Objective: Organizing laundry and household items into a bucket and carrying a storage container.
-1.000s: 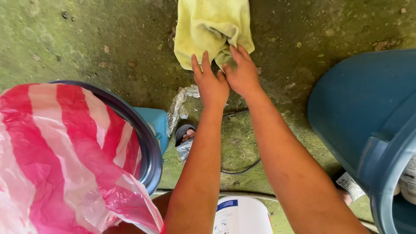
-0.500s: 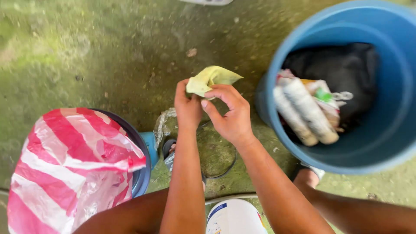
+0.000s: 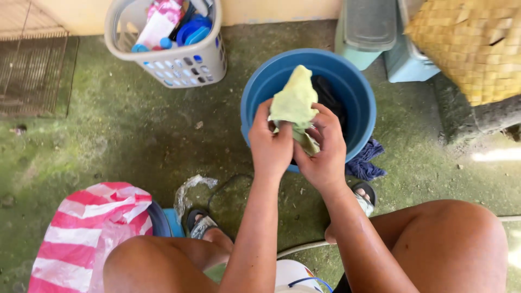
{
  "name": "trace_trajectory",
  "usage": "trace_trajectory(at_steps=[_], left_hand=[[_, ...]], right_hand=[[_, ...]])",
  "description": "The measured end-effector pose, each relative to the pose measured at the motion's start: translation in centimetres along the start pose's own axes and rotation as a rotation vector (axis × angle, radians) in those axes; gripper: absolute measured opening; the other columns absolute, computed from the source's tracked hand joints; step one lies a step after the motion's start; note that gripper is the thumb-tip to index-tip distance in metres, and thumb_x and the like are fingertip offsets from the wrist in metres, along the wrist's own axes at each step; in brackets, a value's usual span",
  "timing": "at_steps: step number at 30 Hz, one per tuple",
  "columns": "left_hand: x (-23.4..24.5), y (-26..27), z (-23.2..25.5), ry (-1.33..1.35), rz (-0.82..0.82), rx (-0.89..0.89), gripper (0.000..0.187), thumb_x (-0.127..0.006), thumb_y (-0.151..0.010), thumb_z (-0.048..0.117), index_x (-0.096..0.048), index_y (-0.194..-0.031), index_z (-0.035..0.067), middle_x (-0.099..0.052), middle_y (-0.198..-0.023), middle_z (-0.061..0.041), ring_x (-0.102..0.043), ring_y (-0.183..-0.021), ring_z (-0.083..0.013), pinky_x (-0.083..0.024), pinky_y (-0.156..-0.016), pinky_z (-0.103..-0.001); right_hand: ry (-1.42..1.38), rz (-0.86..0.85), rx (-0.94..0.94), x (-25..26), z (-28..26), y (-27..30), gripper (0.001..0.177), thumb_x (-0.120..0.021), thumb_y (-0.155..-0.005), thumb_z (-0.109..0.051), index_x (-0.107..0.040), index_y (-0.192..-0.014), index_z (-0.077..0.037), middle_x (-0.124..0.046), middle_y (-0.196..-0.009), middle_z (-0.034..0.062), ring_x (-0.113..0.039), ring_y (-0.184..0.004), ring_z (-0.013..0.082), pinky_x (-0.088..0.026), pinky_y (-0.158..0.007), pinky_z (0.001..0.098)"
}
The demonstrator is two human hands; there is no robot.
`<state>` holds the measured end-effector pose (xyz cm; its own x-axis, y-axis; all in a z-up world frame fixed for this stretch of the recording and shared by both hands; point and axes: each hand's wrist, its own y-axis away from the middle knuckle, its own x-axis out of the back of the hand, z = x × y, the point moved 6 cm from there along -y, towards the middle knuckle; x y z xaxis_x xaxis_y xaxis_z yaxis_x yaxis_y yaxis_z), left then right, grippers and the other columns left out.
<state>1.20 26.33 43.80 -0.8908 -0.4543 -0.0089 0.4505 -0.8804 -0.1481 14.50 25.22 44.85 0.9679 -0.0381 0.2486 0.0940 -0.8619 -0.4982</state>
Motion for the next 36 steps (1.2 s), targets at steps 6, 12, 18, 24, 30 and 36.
trace_trajectory(at_steps=[6, 12, 18, 24, 30, 36], left_hand=[[-6.5, 0.5, -2.4, -0.103, -0.187, 0.113, 0.034, -0.063, -0.094, 0.007, -0.062, -0.128, 0.004, -0.073, -0.115, -0.016, -0.074, -0.099, -0.0246, -0.06, -0.081, -0.039], [-11.1, 2.2, -6.7, -0.532, -0.189, -0.265, 0.062, -0.069, -0.091, 0.01, -0.049, -0.147, -0.008, -0.05, -0.143, -0.035, -0.048, -0.129, -0.0509, -0.043, -0.099, -0.052], [-21.9, 10.6, -12.4, -0.318, -0.481, -0.19, 0.028, -0.061, -0.102, 0.013, -0.062, -0.13, 0.006, -0.062, -0.141, -0.021, -0.06, -0.137, -0.0384, -0.049, -0.118, -0.045], [-23.6, 14.2, -34.6, -0.735, -0.69, 0.237, 0.044, -0.058, -0.105, 0.026, -0.056, -0.142, 0.001, -0.039, -0.15, -0.038, -0.037, -0.14, -0.0528, -0.032, -0.115, -0.055], [-20.5, 14.5, -40.9, -0.883, -0.704, 0.242, 0.06, -0.057, -0.101, 0.031, -0.041, -0.152, 0.005, -0.033, -0.156, -0.036, -0.033, -0.145, -0.0519, -0.031, -0.118, -0.054], [-22.0, 13.6, -39.4, -0.759, -0.604, 0.301, 0.063, -0.056, -0.105, 0.033, -0.034, -0.159, 0.008, -0.029, -0.16, -0.036, -0.028, -0.149, -0.0509, -0.03, -0.119, -0.054]], right_hand=[[0.039, 0.112, -0.117, 4.7, 4.5, 0.8, 0.053, -0.075, -0.09, 0.007, -0.047, -0.133, -0.007, -0.048, -0.151, 0.0168, -0.064, -0.133, 0.0279, -0.062, -0.103, 0.0378], [0.496, 0.285, -0.119, 9.4, 11.8, 3.1, 0.038, -0.079, -0.085, 0.0, -0.066, -0.12, -0.006, -0.05, -0.149, 0.0221, -0.052, -0.139, 0.0422, -0.047, -0.112, 0.0509], [0.546, 0.396, -0.501, 15.9, 27.8, 11.7, 0.032, -0.07, -0.092, -0.006, -0.069, -0.123, -0.009, -0.053, -0.151, 0.0176, -0.052, -0.142, 0.0395, -0.045, -0.116, 0.0458], [0.531, 0.269, -0.864, 12.8, 42.7, 23.1, 0.046, -0.068, -0.087, -0.007, -0.072, -0.133, -0.015, -0.052, -0.155, 0.0179, -0.053, -0.142, 0.0378, -0.046, -0.117, 0.042], [0.427, 0.09, -0.93, 8.7, 45.7, 23.0, 0.052, -0.076, -0.082, -0.016, -0.068, -0.133, -0.012, -0.031, -0.162, 0.0274, -0.049, -0.13, 0.0459, -0.044, -0.107, 0.0466], [0.423, 0.151, -0.794, 10.6, 42.8, 21.8, 0.041, -0.08, -0.085, -0.019, -0.071, -0.122, -0.007, -0.067, -0.136, 0.0182, -0.066, -0.123, 0.0395, -0.052, -0.106, 0.0442]])
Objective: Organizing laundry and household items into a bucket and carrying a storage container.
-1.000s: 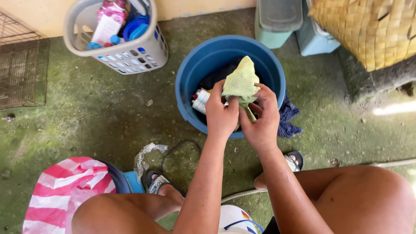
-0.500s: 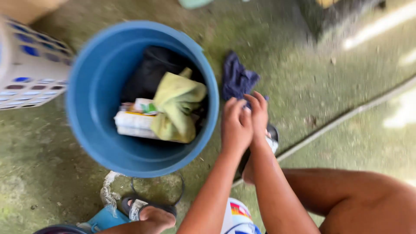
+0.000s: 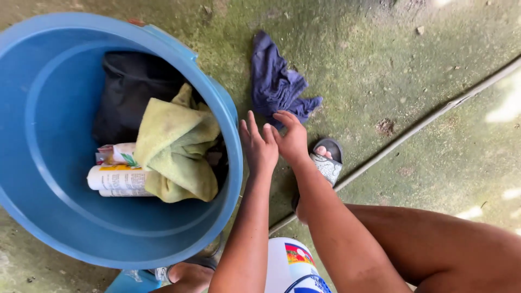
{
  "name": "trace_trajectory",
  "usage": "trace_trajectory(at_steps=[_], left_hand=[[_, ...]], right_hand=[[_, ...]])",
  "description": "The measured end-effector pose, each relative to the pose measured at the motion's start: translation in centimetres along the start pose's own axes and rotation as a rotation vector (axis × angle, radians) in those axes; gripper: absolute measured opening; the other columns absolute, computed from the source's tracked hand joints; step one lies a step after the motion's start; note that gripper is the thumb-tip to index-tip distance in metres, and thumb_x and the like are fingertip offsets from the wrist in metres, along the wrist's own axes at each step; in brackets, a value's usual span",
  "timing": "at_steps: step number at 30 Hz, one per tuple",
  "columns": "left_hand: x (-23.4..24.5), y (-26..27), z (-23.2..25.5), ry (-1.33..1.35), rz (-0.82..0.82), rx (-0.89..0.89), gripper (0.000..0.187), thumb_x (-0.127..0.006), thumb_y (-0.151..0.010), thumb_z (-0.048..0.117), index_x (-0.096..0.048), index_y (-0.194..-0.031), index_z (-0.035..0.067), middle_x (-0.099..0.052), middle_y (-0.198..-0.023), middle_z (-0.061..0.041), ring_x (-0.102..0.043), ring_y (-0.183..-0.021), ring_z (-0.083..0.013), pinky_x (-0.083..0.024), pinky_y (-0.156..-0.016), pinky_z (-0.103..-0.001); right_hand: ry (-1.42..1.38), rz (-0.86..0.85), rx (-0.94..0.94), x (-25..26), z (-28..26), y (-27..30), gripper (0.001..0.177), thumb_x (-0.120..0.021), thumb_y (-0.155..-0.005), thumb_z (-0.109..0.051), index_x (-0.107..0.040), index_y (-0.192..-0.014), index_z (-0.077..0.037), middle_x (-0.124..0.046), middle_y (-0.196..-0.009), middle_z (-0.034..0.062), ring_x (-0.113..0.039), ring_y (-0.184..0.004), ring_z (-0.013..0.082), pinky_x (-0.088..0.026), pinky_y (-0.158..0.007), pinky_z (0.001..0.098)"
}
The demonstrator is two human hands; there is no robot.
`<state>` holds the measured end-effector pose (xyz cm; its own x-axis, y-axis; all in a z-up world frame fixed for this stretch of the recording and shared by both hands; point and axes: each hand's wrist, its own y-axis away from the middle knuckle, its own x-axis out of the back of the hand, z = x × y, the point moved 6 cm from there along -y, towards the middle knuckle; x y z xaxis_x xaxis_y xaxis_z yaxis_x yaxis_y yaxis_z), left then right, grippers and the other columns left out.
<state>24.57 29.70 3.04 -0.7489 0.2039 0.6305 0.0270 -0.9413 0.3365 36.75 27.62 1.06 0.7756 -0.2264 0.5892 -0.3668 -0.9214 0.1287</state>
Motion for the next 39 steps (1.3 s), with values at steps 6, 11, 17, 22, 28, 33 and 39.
trace_trajectory(at_steps=[6, 11, 17, 22, 28, 33, 39], left_hand=[[3.4, -0.6, 8.9, 0.246, 0.038, -0.214, 0.053, -0.054, -0.106, 0.032, -0.05, -0.152, 0.007, -0.041, -0.155, -0.035, -0.042, -0.144, -0.0494, -0.037, -0.118, -0.051], [14.6, 4.6, 20.1, 0.418, 0.206, -0.458, 0.045, -0.052, -0.109, 0.029, -0.056, -0.147, 0.005, -0.05, -0.15, -0.033, -0.05, -0.142, -0.0468, -0.041, -0.12, -0.05], [26.7, 12.2, 23.7, 0.551, 0.416, -0.617, 0.042, -0.05, -0.112, 0.027, -0.056, -0.148, 0.004, -0.05, -0.152, -0.031, -0.051, -0.145, -0.0454, -0.045, -0.12, -0.048], [32.0, 13.1, 18.2, 0.451, 0.591, -0.54, 0.043, -0.048, -0.112, 0.028, -0.057, -0.148, 0.004, -0.048, -0.154, -0.031, -0.05, -0.146, -0.045, -0.041, -0.123, -0.05], [35.7, 13.3, 11.2, 0.322, 0.541, -0.183, 0.055, -0.052, -0.105, 0.033, -0.046, -0.152, 0.004, -0.025, -0.162, -0.037, -0.028, -0.147, -0.0527, -0.033, -0.113, -0.055], [40.9, 16.9, 8.2, 0.272, 0.737, -0.201, 0.053, -0.056, -0.104, 0.031, -0.052, -0.149, 0.005, -0.032, -0.16, -0.038, -0.035, -0.147, -0.0542, -0.039, -0.116, -0.054], [48.1, 22.2, 5.4, 0.177, 0.925, -0.165, 0.053, -0.06, -0.1, 0.026, -0.052, -0.148, 0.004, -0.035, -0.158, -0.037, -0.036, -0.147, -0.0553, -0.037, -0.117, -0.059]], right_hand=[[-0.594, 0.275, -0.431, 3.5, -3.8, -0.6, 0.021, -0.08, -0.092, -0.01, -0.077, -0.11, 0.001, -0.076, -0.104, 0.0138, -0.068, -0.093, 0.0159, -0.059, -0.084, 0.0287], [-0.856, 0.37, 0.023, 12.5, -18.2, -1.0, 0.014, -0.079, -0.092, 0.0, -0.069, -0.102, 0.002, -0.067, -0.108, 0.0073, -0.064, -0.098, 0.0121, -0.057, -0.086, 0.0261], [-0.829, 0.327, 0.464, 16.5, -33.0, 4.6, 0.018, -0.079, -0.094, 0.007, -0.065, -0.101, -0.001, -0.063, -0.115, 0.0054, -0.063, -0.108, 0.013, -0.054, -0.1, 0.0274], [-0.79, 0.142, 0.494, 12.4, -37.8, 7.2, 0.02, -0.083, -0.095, 0.003, -0.066, -0.104, -0.002, -0.064, -0.115, 0.0088, -0.061, -0.097, 0.0129, -0.051, -0.085, 0.0241], [-0.105, 0.112, 0.675, 7.6, -42.1, 10.5, 0.038, -0.082, -0.084, -0.006, -0.07, -0.12, -0.005, -0.057, -0.139, 0.0237, -0.063, -0.122, 0.0387, -0.055, -0.09, 0.0406], [-0.137, -0.111, 0.715, 3.9, -46.9, 14.0, 0.036, -0.084, -0.087, -0.015, -0.07, -0.12, -0.008, -0.06, -0.139, 0.0162, -0.067, -0.114, 0.0319, -0.056, -0.083, 0.0364], [-0.213, -0.3, 0.735, -0.3, -52.6, 20.4, 0.025, -0.078, -0.097, -0.014, -0.071, -0.12, -0.007, -0.064, -0.139, 0.0124, -0.068, -0.112, 0.022, -0.055, -0.081, 0.034]])
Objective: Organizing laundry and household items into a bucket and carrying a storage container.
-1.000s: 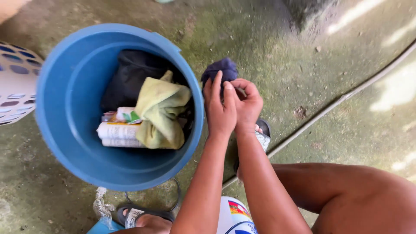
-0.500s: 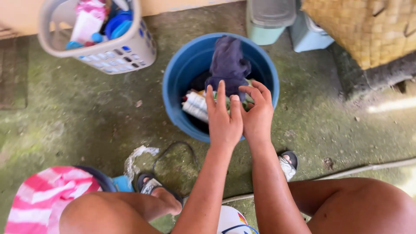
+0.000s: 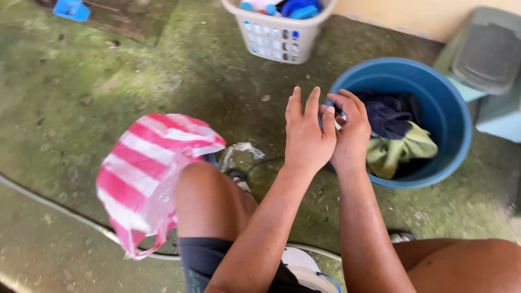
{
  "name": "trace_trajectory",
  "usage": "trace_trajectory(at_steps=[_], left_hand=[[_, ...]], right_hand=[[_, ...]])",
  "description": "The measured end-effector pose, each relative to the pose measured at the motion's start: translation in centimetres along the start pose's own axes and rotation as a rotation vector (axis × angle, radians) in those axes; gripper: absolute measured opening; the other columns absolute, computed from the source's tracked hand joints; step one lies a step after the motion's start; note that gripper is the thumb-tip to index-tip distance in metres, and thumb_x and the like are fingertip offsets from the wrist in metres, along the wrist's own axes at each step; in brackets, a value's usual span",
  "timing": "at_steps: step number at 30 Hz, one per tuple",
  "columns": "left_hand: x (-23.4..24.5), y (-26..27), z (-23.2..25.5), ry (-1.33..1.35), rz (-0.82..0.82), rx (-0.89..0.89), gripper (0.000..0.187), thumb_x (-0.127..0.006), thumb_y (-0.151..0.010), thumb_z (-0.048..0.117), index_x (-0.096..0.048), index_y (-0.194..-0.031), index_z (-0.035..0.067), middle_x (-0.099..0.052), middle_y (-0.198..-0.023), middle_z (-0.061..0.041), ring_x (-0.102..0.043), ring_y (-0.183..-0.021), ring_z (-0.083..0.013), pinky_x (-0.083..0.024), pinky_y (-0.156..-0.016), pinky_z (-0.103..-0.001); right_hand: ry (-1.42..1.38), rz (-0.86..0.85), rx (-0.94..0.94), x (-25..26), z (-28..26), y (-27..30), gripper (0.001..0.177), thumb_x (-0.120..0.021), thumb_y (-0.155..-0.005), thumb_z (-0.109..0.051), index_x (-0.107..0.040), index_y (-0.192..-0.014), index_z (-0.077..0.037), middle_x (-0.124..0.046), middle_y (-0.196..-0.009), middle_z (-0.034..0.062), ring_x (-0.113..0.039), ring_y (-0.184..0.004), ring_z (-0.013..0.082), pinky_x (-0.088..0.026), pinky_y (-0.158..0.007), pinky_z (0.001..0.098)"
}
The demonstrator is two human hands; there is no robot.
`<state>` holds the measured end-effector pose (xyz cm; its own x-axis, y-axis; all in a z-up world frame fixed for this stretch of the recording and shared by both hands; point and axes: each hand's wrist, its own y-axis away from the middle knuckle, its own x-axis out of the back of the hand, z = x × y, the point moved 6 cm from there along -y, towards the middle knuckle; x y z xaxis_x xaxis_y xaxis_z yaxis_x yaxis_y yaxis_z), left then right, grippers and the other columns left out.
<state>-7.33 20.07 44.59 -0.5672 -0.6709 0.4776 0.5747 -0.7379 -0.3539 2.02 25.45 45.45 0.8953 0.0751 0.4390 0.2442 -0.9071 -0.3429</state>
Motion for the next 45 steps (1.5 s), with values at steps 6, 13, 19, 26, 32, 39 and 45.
trace_trajectory(at_steps=[6, 13, 19, 26, 32, 39, 45], left_hand=[[9.7, -0.4, -2.7, -0.182, 0.155, -0.042, 0.053, -0.062, -0.099, 0.026, -0.054, -0.147, 0.005, -0.037, -0.157, -0.036, -0.036, -0.147, -0.0561, -0.035, -0.118, -0.062], [23.5, 2.7, -11.0, -0.372, 0.284, 0.216, 0.058, -0.07, -0.092, 0.036, -0.059, -0.141, 0.009, -0.04, -0.155, -0.033, -0.039, -0.144, -0.0543, -0.033, -0.117, -0.065], [30.6, 9.6, -22.6, -0.596, -0.009, 1.083, 0.084, -0.08, -0.079, 0.038, -0.04, -0.152, 0.022, -0.016, -0.162, -0.025, -0.007, -0.148, -0.0568, -0.013, -0.112, -0.079], [26.9, 11.4, -30.9, -0.432, 0.266, 0.839, 0.073, -0.06, -0.072, -0.007, -0.054, -0.144, 0.007, -0.047, -0.141, -0.031, -0.054, -0.124, -0.0511, -0.051, -0.104, -0.049], [20.6, 1.8, -19.6, -0.291, 0.302, 0.384, 0.051, -0.058, -0.077, -0.013, -0.068, -0.126, -0.001, -0.067, -0.121, -0.025, -0.065, -0.112, -0.0445, -0.052, -0.099, -0.048], [13.2, -2.2, -11.2, -0.162, 0.144, 0.126, 0.048, -0.062, -0.074, -0.012, -0.074, -0.118, 0.004, -0.068, -0.122, -0.022, -0.064, -0.114, -0.0414, -0.053, -0.096, -0.044], [10.5, -4.6, -5.2, 0.005, 0.108, -0.025, 0.037, -0.063, -0.079, -0.009, -0.076, -0.111, 0.003, -0.07, -0.12, -0.021, -0.07, -0.105, -0.039, -0.057, -0.092, -0.042]], right_hand=[[-0.385, -0.222, -0.031, -7.8, -5.5, 1.7, 0.026, -0.063, -0.098, -0.003, -0.068, -0.123, -0.007, -0.054, -0.145, 0.0083, -0.068, -0.109, 0.014, -0.06, -0.084, 0.0259], [-0.071, -0.511, 0.236, -18.2, -12.0, 5.0, 0.037, -0.078, -0.085, -0.011, -0.07, -0.121, -0.012, -0.059, -0.143, 0.0168, -0.066, -0.121, 0.0296, -0.057, -0.088, 0.0379], [0.227, -0.844, 0.517, -27.1, -8.2, 7.0, 0.025, -0.085, -0.082, -0.03, -0.085, -0.105, -0.02, -0.054, -0.142, 0.0301, -0.052, -0.133, 0.0485, -0.046, -0.104, 0.0531], [0.456, -1.123, 0.089, -26.5, -6.6, 6.4, 0.041, -0.073, -0.091, -0.04, -0.075, -0.119, -0.011, -0.071, -0.128, 0.0186, -0.067, -0.117, 0.0373, -0.053, -0.099, 0.0442], [0.068, -0.701, 0.319, -18.1, -10.4, 2.8, 0.041, -0.081, -0.081, -0.024, -0.074, -0.118, -0.007, -0.069, -0.128, 0.0168, -0.067, -0.116, 0.0348, -0.052, -0.099, 0.0406], [0.068, -0.547, 0.288, -8.9, -9.4, 0.2, 0.04, -0.086, -0.077, -0.018, -0.075, -0.114, -0.009, -0.071, -0.123, 0.0148, -0.07, -0.112, 0.0328, -0.054, -0.095, 0.0378], [0.162, -0.419, 0.404, -4.3, -10.4, -0.5, 0.054, -0.089, -0.068, -0.016, -0.075, -0.12, -0.014, -0.072, -0.125, 0.0105, -0.067, -0.12, 0.0294, -0.042, -0.113, 0.0492]])
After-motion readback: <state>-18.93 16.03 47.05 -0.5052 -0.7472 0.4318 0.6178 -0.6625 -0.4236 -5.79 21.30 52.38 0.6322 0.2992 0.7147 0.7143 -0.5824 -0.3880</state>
